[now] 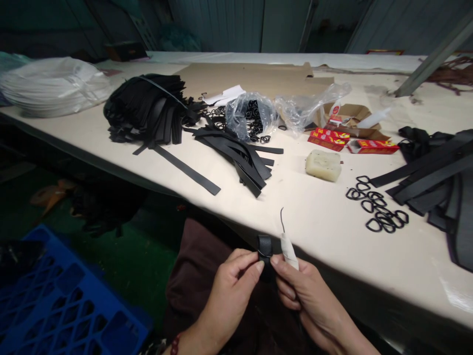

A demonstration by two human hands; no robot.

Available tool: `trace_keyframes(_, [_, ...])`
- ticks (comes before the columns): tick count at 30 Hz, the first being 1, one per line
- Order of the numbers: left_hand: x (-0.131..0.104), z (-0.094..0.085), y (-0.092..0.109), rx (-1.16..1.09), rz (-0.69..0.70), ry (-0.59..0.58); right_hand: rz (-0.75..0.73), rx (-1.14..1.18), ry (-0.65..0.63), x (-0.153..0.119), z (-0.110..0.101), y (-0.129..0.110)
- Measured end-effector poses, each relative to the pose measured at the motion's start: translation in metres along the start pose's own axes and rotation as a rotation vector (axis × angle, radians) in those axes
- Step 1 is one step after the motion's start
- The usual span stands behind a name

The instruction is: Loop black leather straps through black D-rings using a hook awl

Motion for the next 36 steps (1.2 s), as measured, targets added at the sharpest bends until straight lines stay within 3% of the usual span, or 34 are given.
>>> trace_keyframes(5, [0.005, 0.001, -0.003, 0.028, -0.058, 0.019, -0.032, -0.076, 0.042, 0.003, 0.003, 0.004])
trace_keyframes(9, [0.006, 0.000, -0.003, 0.007, -0.127, -0.002, -0.122, -0.277, 0.074, 0.007, -0.001, 0.008])
trace_keyframes(15, [0.008, -0.003, -0.002, -0.033, -0.221, -0.058, -0.420, -0.655, 0.279, 0.012, -0.009, 0.009])
trace_keyframes(19, [0.009, -0.004, 0.000, -0.004, -0.208, -0.121, -0.715, -0.799, 0.192, 0.012, -0.013, 0.007])
trace_keyframes(22, [0.007, -0.004, 0.001, -0.018, -0.196, -0.168, -0.810, -0.891, 0.149, 0.012, -0.014, 0.006])
trace_keyframes(25, [0.005, -0.004, 0.002, -0.048, -0.212, -0.199, -0.838, -0.972, 0.168, 0.012, -0.013, 0.004])
trace_keyframes(30, [0.005, -0.005, 0.004, -0.029, -0.221, -0.156, -0.820, -1.014, 0.203, 0.011, -0.011, 0.002])
trace_keyframes(36, [0.004, -0.007, 0.002, -0.213, -0.297, -0.179, -0.646, -0.923, 0.414, 0.008, -0.012, -0.004])
Point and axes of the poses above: each hand's wrist, its own x-axis towards the middle knuckle, its own z-axis out of the palm, y = z × x, the point moved 1 cm from there along x, towards the middle knuckle, and after that the axes turned 6 degrees about -x, right-handed, at the moved point
